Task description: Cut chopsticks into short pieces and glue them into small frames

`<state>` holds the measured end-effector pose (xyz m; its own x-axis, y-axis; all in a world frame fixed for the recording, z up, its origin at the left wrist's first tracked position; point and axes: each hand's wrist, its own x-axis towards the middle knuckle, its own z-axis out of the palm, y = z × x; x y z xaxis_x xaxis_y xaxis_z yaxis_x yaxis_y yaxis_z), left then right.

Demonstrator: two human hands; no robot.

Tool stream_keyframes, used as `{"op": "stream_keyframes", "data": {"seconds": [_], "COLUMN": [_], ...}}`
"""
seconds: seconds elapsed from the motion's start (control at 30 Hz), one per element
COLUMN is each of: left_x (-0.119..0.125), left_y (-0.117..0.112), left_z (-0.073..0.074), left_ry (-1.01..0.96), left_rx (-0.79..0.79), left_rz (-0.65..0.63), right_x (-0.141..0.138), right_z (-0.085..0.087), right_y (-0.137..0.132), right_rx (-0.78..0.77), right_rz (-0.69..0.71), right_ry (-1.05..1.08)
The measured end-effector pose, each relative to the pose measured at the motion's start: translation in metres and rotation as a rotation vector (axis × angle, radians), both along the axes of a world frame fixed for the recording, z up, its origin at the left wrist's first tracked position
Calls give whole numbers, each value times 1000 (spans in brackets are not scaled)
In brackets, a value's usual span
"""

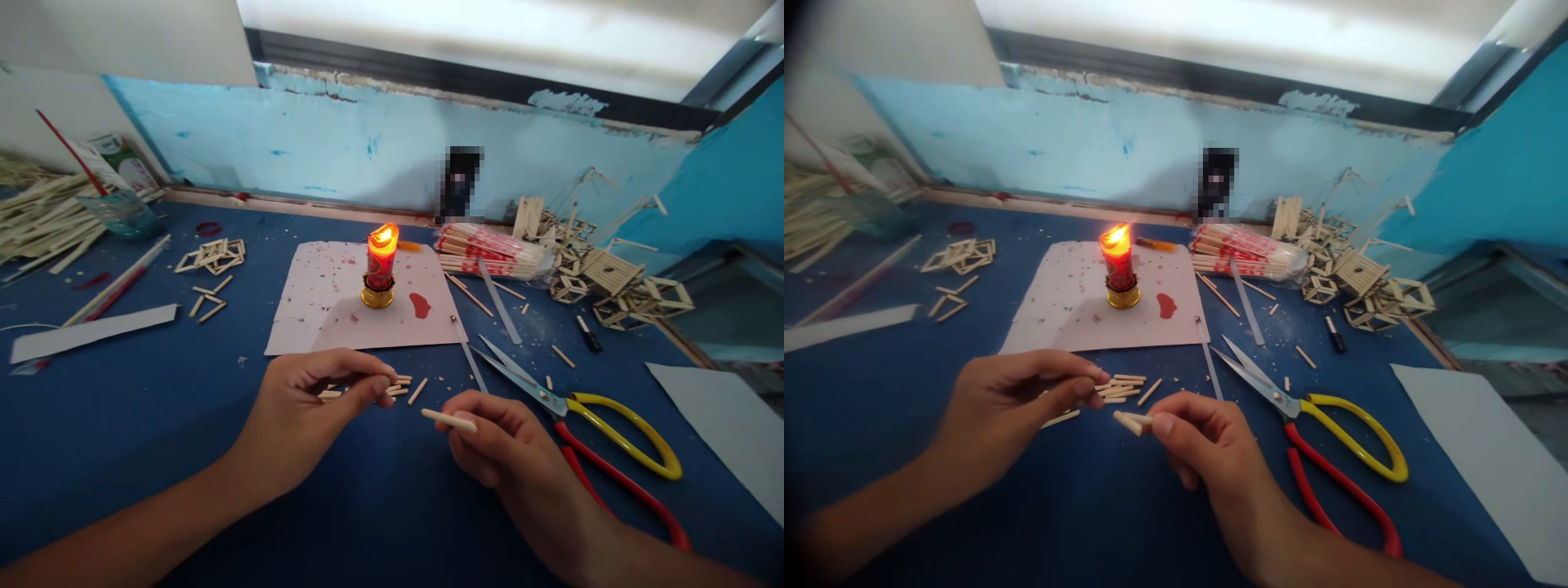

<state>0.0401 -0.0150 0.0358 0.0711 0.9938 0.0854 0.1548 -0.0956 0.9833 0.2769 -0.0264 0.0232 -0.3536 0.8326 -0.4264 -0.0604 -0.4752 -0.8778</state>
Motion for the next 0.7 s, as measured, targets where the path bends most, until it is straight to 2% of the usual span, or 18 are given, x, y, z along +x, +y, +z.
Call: {"op": "stream_keyframes", "data": {"seconds": [0.1,0.37,0.5,0.7], "left_x": [0,-3,-3,-6], "left_y": [4,4,5,5], "left_z": [2,3,6,16], "left_ry": [-27,-62,0,177], "left_rx": [-6,-24,-29,114], "left_rz": [63,77,17,-81], "right_x": [1,-4,-7,-6], "right_z": [0,4,7,7], "right_y": [0,5,7,9], "right_rx": [6,69,62,51], "right_rz": [-10,-55,-94,-141], "right_ry": [-16,47,87,137]}}
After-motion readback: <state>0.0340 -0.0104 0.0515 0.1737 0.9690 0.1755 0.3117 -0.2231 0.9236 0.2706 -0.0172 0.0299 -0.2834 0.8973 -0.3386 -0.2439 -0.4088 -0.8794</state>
